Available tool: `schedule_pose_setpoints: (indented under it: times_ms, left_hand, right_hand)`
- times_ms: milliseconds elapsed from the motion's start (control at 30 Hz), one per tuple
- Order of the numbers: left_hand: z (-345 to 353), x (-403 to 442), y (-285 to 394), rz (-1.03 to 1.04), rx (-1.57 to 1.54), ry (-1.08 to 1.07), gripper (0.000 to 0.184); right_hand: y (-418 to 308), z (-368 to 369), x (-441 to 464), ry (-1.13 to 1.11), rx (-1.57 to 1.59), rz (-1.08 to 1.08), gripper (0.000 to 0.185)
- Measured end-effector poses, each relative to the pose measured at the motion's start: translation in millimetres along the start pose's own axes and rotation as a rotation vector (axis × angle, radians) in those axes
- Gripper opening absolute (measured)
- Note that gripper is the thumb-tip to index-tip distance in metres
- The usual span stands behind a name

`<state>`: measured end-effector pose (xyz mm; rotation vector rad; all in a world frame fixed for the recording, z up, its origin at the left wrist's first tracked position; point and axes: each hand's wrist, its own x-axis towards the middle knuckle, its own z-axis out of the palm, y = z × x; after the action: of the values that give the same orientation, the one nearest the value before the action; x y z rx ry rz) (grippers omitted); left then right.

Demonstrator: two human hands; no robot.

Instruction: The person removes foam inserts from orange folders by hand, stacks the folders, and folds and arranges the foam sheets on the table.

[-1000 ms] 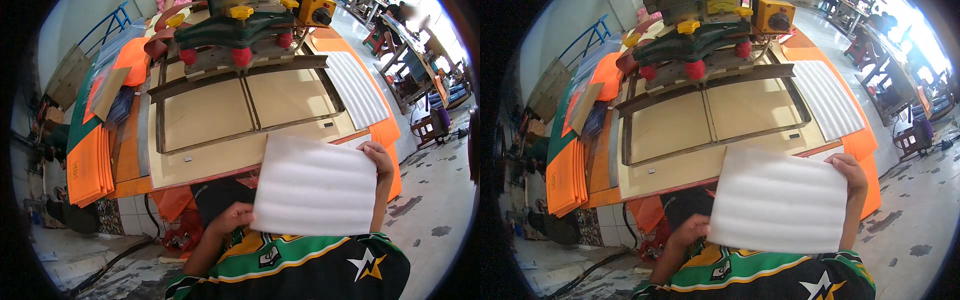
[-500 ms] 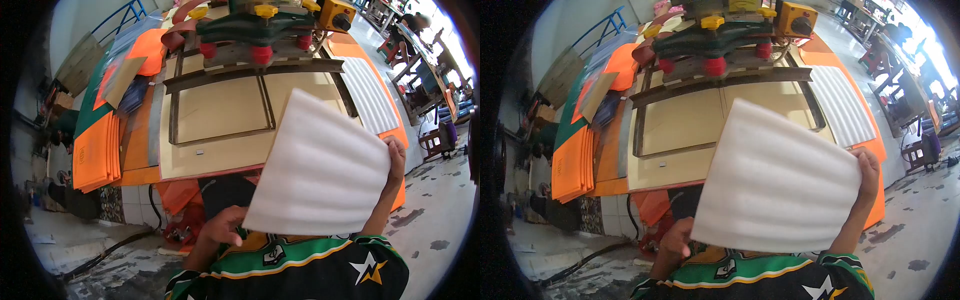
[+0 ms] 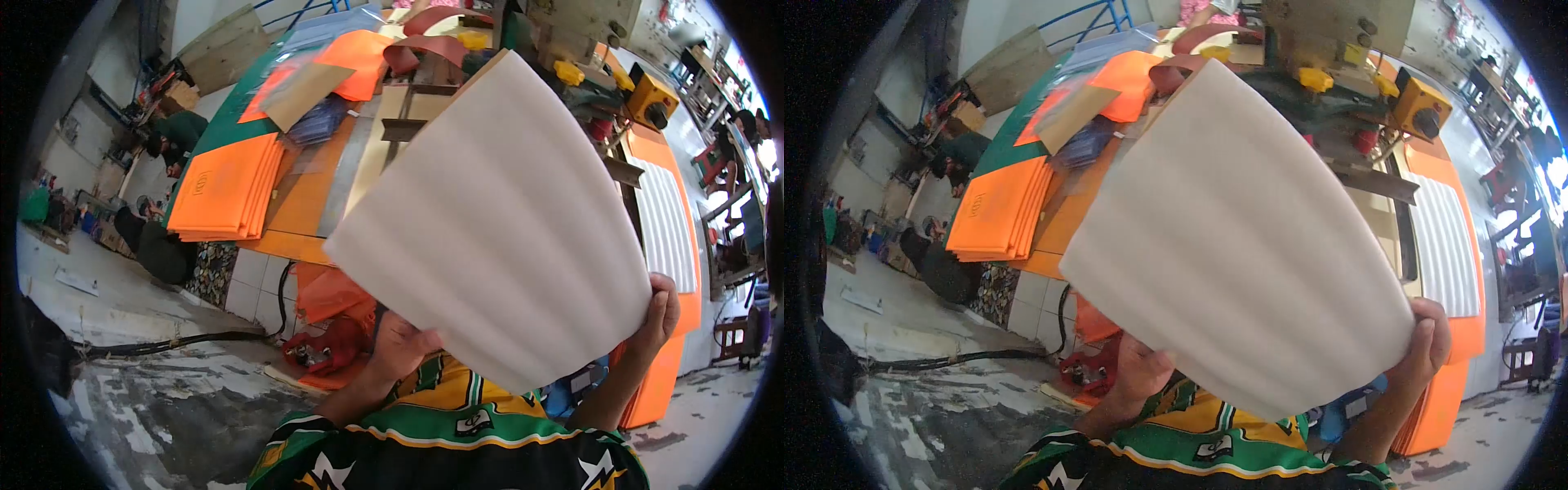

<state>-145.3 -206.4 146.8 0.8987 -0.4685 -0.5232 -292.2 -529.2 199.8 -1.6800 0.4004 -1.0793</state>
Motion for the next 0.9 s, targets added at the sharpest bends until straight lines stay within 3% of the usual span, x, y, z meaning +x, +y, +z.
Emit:
schedule_pose_setpoints:
  times_ms: [33,67,133,200,333,400,533,700,900]
  left_hand:
    - [-3.2,4.0,-0.2,0.021,-0.191,0.070,0.037]
    - [-11.5,5.3,0.9,0.031,-0.183,0.072,0.037]
    - [-36.5,5.4,7.7,0.072,-0.281,0.102,0.047]
    - [-49.7,9.3,24.3,0.104,-0.161,0.166,0.048]
    - [-84.1,13.1,84.2,0.293,-0.311,0.507,0.055]
    - [-83.4,29.7,128.8,0.449,-0.061,0.818,0.055]
    - [-179.7,30.4,187.4,0.586,0.103,0.855,0.052]
    - [-299.5,33.6,230.6,0.544,0.162,0.900,0.048]
    - [-333.7,48.4,247.7,0.517,0.134,1.077,0.042]
  right_hand:
    - [0.1,1.8,-0.8,-0.007,0.012,-0.005,0.039]
    - [-0.9,2.5,-1.1,-0.043,0.076,-0.006,0.043]
    - [-1.6,5.3,0.2,-0.115,0.201,-0.011,0.050]
    - [1.5,6.6,2.9,-0.081,0.184,-0.039,0.048]
    - [14.1,-9.6,2.7,-0.205,0.193,-0.020,0.037]
    - [11.0,-10.4,0.7,-0.234,0.108,0.059,0.029]
    - [8.6,-11.2,-1.1,-0.254,0.055,0.176,0.022]
    - [12.4,-11.6,0.9,-0.248,0.041,0.232,0.018]
    - [-1.3,-10.7,5.3,-0.228,-0.048,0.274,0.016]
